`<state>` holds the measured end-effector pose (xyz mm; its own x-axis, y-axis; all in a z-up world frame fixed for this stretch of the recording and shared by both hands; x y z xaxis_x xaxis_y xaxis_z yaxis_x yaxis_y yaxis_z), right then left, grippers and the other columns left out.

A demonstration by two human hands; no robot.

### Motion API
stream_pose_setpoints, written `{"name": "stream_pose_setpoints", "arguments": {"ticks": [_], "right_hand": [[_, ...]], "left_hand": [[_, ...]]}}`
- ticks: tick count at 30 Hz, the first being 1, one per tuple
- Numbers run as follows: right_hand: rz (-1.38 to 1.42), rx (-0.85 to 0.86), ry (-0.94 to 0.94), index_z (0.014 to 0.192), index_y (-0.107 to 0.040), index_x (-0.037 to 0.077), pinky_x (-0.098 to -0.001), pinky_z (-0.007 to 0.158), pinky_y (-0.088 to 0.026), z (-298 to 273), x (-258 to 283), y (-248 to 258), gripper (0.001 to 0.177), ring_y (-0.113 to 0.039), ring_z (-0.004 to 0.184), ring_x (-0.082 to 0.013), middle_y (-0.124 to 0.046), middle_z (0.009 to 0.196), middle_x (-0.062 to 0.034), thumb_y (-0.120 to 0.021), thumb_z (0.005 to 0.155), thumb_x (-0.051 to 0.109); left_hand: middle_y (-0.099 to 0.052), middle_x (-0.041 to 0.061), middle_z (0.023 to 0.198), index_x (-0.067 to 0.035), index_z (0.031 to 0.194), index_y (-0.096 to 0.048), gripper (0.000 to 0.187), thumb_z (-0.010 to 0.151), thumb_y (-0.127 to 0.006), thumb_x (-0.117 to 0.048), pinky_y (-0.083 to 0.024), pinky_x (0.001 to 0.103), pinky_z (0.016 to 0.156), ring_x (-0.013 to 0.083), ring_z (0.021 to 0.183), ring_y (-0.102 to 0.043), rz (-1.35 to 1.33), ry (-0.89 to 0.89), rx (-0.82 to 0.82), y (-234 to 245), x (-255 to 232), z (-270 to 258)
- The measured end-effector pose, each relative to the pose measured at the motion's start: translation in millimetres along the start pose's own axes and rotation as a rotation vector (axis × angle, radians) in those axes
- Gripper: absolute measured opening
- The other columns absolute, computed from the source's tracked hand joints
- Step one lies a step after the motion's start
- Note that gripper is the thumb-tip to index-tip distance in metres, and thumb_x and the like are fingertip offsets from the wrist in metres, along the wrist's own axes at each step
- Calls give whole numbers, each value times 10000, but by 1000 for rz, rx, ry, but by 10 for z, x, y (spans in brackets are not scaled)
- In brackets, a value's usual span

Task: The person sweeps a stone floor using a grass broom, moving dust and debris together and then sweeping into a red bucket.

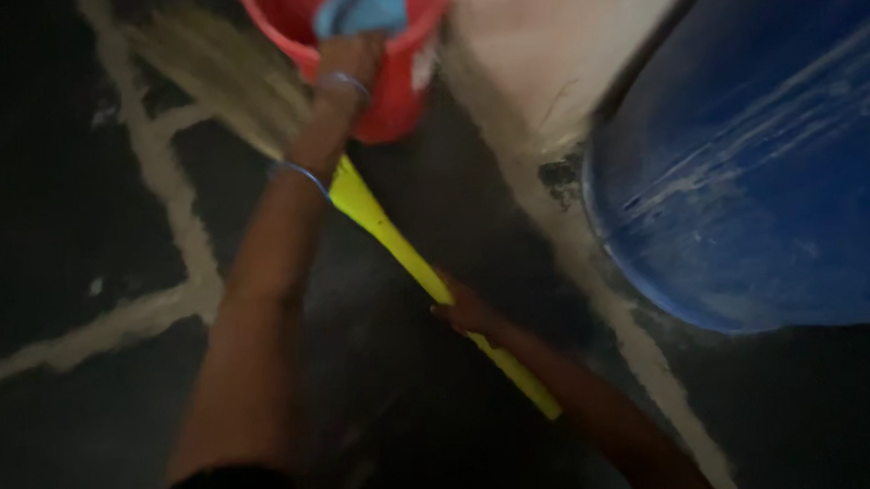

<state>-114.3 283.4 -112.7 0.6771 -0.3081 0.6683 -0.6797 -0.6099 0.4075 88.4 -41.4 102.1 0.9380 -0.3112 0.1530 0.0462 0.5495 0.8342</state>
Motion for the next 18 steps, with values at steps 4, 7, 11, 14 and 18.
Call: {"name": "stream_pose_setpoints", "arguments": {"ticks": [4,7,11,14,18], "right_hand": [[-104,-183,116,1615,-221,175,-472,1146,-355,-36,-116,6,825,-419,1425,-290,-366,1618,-152,-704,951,261],[-100,-328,112,1617,-205,187,-459,1168,-336,-459,-475,222,852,-393,1445,-297,-348,1629,-143,-711,934,252],[-119,-417,10,1648,-159,215,-465,915,-563,-1083,-1160,611,906,-672,1046,-296,-508,1500,-156,-676,910,308],[-57,-404,-76,1659,-177,242,-496,832,-596,-993,-1501,532,910,-687,971,-312,-570,1448,-165,-655,885,254],[-242,-342,244,1634,-190,196,-469,877,-557,-972,-1392,164,866,-669,1050,-317,-561,1410,-192,-690,931,273]], "left_hand": [[-740,187,882,-66,1107,-688,140,1019,-616,-147,-591,437,577,314,717,-751,118,193,41,670,1356,-505],[-736,204,902,-50,1140,-690,154,1045,-644,-162,-593,414,565,313,715,-752,217,390,141,1014,2338,-1046],[-732,226,929,-29,1184,-692,186,1080,-681,-183,-595,383,550,312,713,-753,309,562,289,1246,3042,-1762],[-742,158,1005,-113,1200,-709,425,816,-871,-194,-579,451,717,297,873,-747,413,538,481,1269,3176,-2419],[-758,160,983,-146,1178,-737,396,828,-880,-265,-605,431,643,303,844,-756,527,561,450,1270,3316,-3004]]}}
Point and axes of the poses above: each hand's wrist, its own z-axis towards the middle knuckle, its own y-axis out of the back of the hand, x = y × z, the point moved 9 cm from there along z, towards the middle knuckle
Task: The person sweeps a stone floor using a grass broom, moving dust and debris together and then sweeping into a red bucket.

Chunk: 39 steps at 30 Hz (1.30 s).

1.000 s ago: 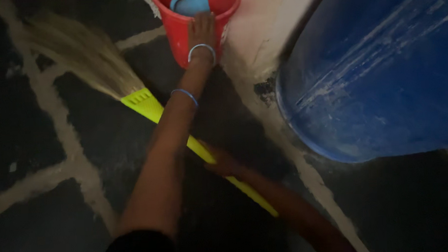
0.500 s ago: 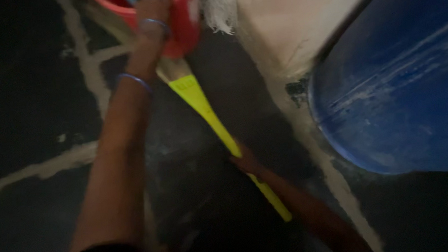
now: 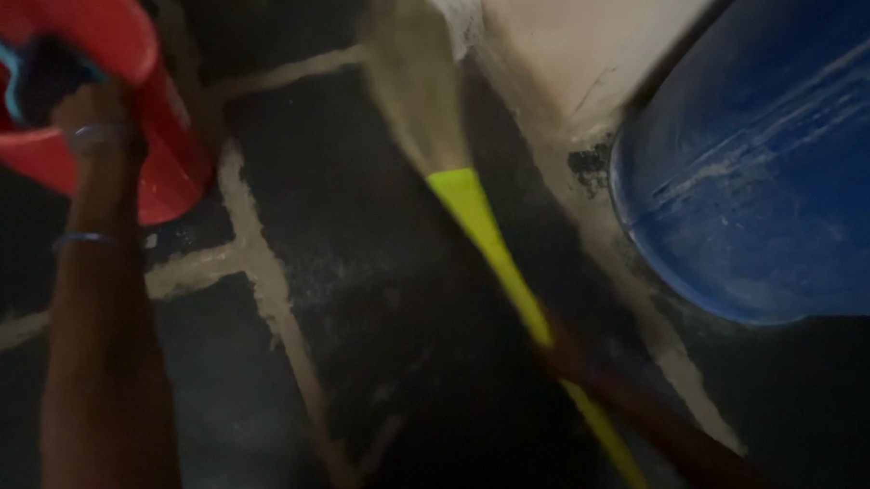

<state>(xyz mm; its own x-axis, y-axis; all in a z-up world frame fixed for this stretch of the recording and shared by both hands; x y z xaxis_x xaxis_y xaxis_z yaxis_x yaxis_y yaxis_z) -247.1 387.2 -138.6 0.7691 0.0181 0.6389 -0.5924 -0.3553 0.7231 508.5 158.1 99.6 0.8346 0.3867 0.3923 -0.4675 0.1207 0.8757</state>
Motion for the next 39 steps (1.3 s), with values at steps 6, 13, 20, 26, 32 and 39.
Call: {"name": "stream_pose_setpoints", "arguments": {"ticks": [6,13,20,26,32,39], "right_hand": [[221,245,121,1677,-180,224,-395,645,-505,-323,1319,15,901,-572,792,-302,-626,1166,-297,-682,928,236],[239,262,-149,1615,-168,249,-311,467,-525,-156,1938,573,852,-594,546,-128,-669,1070,-57,-675,930,242],[311,47,44,1636,-96,157,-325,531,-559,987,1713,74,927,-626,629,-165,-630,1227,-144,-690,927,200],[418,279,28,1627,-145,176,-308,485,-532,985,2276,6,899,-599,586,-135,-571,1050,-46,-692,913,162],[735,277,46,1643,-219,166,-285,425,-460,990,2906,477,883,-518,504,-112,-553,725,-34,-688,896,145],[1009,180,-4,1343,-396,41,-356,577,-626,2507,3145,247,512,-630,679,-139,-613,892,-50,-730,970,146]], "left_hand": [[-752,169,946,-120,1291,-661,592,772,-898,-279,-587,446,647,302,783,-756,26,136,101,-598,456,-146],[-730,155,999,-128,1394,-574,745,745,-900,-295,-537,503,757,310,842,-732,57,195,95,-988,726,-139],[-715,202,1061,-170,1510,-506,963,670,-936,-363,-409,632,907,399,976,-689,37,154,-120,-909,722,-11],[-671,256,1204,-126,1572,-431,1044,664,-926,-269,-428,656,899,448,1106,-634,-31,125,14,-810,645,-141],[-608,321,1358,-84,1535,-433,916,764,-897,-256,-336,721,1112,506,1327,-538,-265,52,136,-312,653,-283],[-625,211,1252,-61,1405,-568,243,1170,-540,-116,-203,690,1326,399,1213,-606,-162,-247,109,402,-725,-783]]}}
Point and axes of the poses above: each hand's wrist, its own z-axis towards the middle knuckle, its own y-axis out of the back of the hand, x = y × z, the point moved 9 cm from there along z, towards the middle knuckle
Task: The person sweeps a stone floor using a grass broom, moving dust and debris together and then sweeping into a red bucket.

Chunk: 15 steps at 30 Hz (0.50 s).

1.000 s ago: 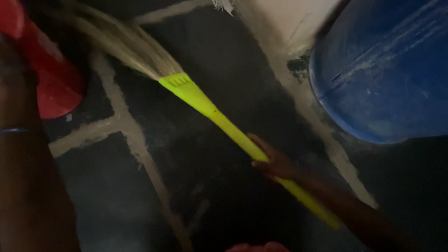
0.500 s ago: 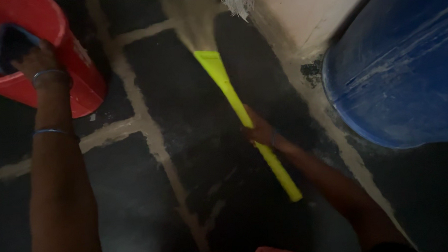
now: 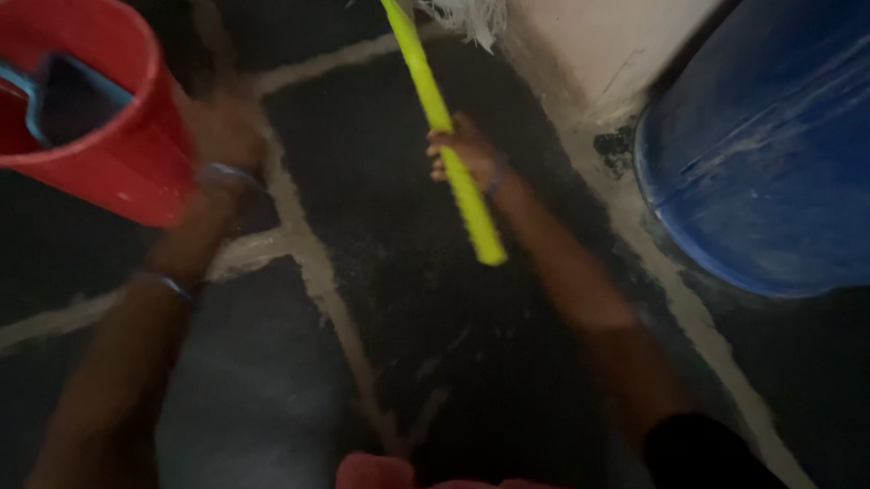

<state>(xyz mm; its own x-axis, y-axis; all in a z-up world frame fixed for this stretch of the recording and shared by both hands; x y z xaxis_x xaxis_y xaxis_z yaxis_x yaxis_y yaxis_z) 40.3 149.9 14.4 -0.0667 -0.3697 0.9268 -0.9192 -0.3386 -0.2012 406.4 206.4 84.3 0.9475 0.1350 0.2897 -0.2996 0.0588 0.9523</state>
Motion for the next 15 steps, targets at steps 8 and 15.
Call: {"name": "stream_pose_setpoints", "arguments": {"ticks": [8,15], "right_hand": [[-661,-34,523,1498,-332,62,-331,620,-567,172,-1178,-661,733,-632,790,-175,-624,984,-104,-759,902,67],[-98,43,210,1637,-213,106,-248,493,-491,-588,-1032,-541,900,-563,601,-102,-589,811,-42,-732,901,76]], "left_hand": [[-652,168,1274,-84,1409,-513,774,961,-413,-708,-455,527,1069,347,1190,-644,-2088,412,887,-1062,-2488,-1675],[-641,177,1255,-152,1368,-432,585,951,-495,-558,-540,505,980,332,1138,-671,-2360,363,931,-559,-2937,-2017]]}}
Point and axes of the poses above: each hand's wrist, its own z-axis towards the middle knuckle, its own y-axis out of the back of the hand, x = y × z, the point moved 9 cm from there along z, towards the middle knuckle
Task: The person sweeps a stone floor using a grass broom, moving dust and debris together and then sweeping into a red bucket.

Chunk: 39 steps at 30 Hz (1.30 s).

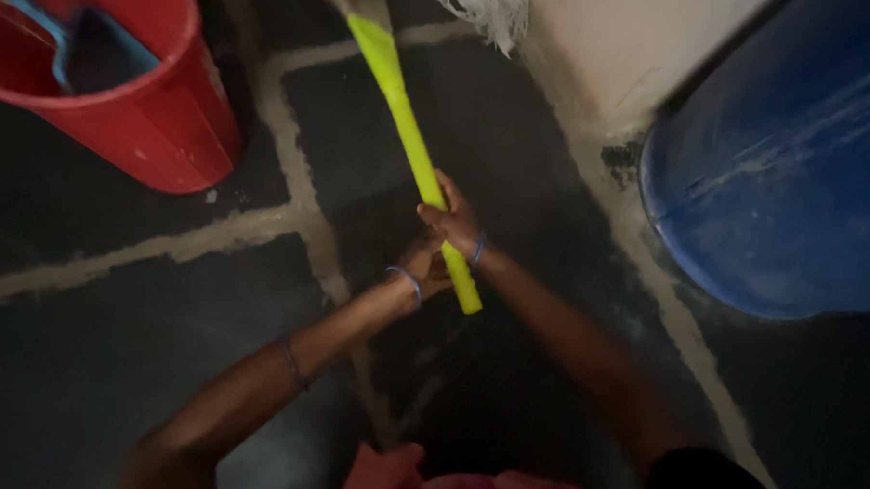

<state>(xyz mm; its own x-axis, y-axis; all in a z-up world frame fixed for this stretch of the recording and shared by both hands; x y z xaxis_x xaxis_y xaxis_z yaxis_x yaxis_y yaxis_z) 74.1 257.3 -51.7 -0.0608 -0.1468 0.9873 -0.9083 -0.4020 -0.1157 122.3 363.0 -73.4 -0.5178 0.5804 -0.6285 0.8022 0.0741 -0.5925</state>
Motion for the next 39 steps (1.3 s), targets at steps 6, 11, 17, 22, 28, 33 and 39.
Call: {"name": "stream_pose_setpoints", "arguments": {"ticks": [6,11,17,22,28,33,39], "right_hand": [[20,-82,36,1581,-300,138,-228,464,-484,178,554,86,784,-557,578,-82,-582,812,-30,-686,903,61],[-62,-133,67,1268,-424,75,-278,443,-494,1480,585,480,444,-562,561,-130,-552,771,-46,-670,900,51],[-521,60,97,1404,-377,64,-358,557,-596,2343,289,579,651,-674,679,-219,-638,916,-126,-730,858,95],[-923,140,642,1618,-247,23,-447,849,-564,1691,-78,-147,989,-665,1082,-370,-581,1334,-256,-835,824,69],[-529,232,-72,1628,-188,98,-335,683,-573,617,-37,-814,948,-629,871,-224,-559,1337,-189,-736,854,79],[-300,261,-146,1639,-190,147,-261,613,-599,-348,625,-949,904,-634,790,-81,-592,1214,-142,-697,894,75],[-244,135,-181,1642,-153,177,-279,495,-499,-1060,531,-338,915,-554,633,-149,-601,996,-148,-658,886,74]], "left_hand": [[-611,190,1163,-61,1349,-466,530,1056,-458,-502,-659,461,825,309,993,-695,-22,-63,63,-171,-202,293],[-603,141,822,-85,1099,-520,540,1048,-331,-588,-573,422,587,257,660,-625,-106,-186,26,-72,-953,1522],[-588,100,705,-56,937,-605,529,1078,-373,-511,-493,383,482,228,535,-571,-158,-236,-283,255,-1077,2136],[-592,98,720,-49,989,-601,565,1069,-378,-562,-497,387,495,241,542,-587,-352,-225,-399,854,-102,1661],[-622,131,849,-27,1096,-569,587,1052,-354,-572,-576,474,680,284,714,-636,-424,-201,-302,827,341,616],[-650,151,940,-15,1145,-559,609,1032,-347,-574,-614,502,806,295,843,-679,-326,-151,-169,187,369,-213],[-654,121,1017,-44,1191,-560,530,1006,-483,-534,-605,512,845,299,899,-684,-379,-141,150,-395,1230,-260]]}}
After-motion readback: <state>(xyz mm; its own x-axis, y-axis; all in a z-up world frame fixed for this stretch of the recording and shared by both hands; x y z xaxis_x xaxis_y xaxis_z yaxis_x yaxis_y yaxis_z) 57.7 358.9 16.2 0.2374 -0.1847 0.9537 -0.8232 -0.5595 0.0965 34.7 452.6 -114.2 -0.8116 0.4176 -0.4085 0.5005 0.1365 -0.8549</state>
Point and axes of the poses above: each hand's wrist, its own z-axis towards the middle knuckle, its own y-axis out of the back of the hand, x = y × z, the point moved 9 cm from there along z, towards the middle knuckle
